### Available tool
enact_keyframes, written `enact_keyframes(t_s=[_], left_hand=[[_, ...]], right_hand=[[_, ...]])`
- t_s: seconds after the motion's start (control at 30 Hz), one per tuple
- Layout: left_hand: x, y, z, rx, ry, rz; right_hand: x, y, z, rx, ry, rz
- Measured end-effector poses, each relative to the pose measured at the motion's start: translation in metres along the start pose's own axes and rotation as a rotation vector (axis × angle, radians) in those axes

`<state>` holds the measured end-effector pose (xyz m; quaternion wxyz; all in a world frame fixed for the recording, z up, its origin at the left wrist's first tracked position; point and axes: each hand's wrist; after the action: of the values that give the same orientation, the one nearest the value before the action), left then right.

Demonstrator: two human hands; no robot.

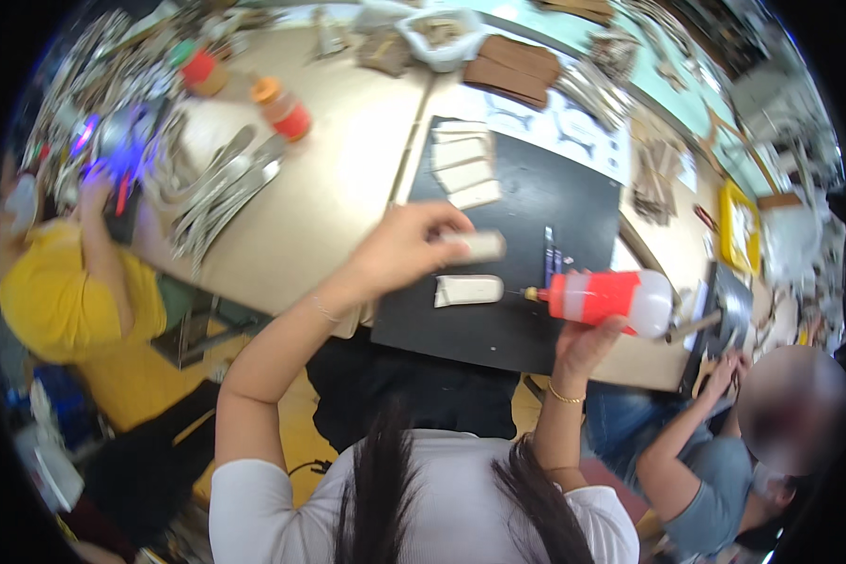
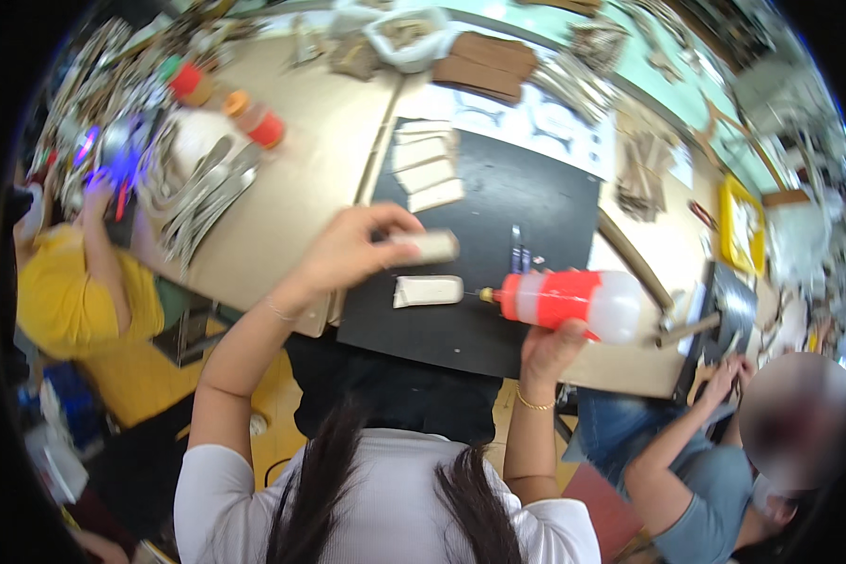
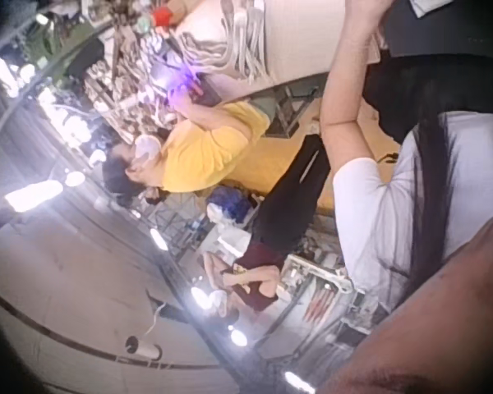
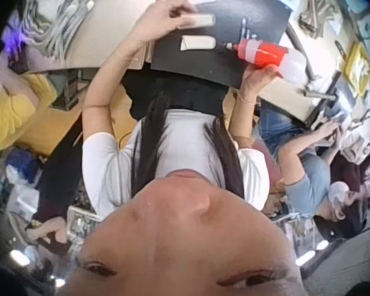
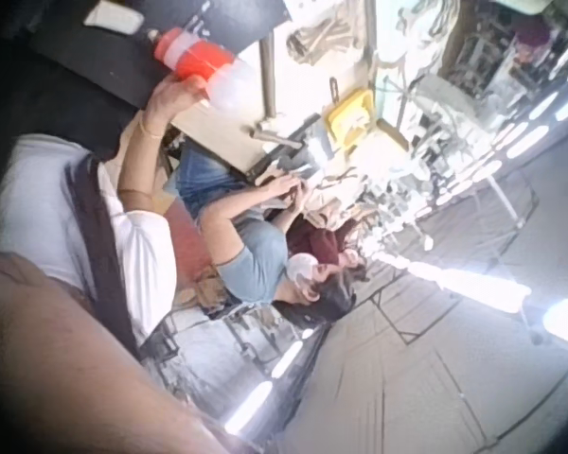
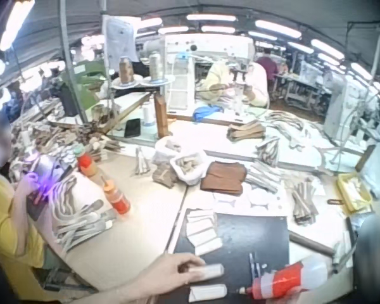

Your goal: The person removes a small fabric piece from a plastic bag, places it on the table, and applies glue from a red bottle along its edges. The person repeats this for several fabric pieces, stacking them on the table.

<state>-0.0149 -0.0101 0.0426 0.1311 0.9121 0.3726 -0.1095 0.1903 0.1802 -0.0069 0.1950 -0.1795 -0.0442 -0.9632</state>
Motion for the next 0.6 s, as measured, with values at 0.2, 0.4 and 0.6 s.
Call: enact_keyframes(t_s=[0.2, 0.4, 0.6], left_hand=[[-0.04, -0.087, 0.004, 0.068, 0.101, -0.163], [-0.041, -0.129, 0.016, 0.022, 0.033, -0.138], [-0.032, -0.124, 0.012, 0.249, -0.711, -0.386]], right_hand=[[0.007, 0.007, 0.01, 0.013, 0.003, 0.055], [0.0, 0.006, 0.009, 0.029, -0.008, 0.067], [-0.002, 0.005, 0.008, 0.032, -0.016, 0.094]])
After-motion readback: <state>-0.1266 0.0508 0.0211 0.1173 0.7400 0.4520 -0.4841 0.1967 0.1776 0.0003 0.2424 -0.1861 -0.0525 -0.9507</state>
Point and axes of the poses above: each hand's wrist, its own y-axis away from the middle knuckle, its own x-axis out of the palm, z = x × y, and after that the axes turned 7 degrees about -z, right-handed
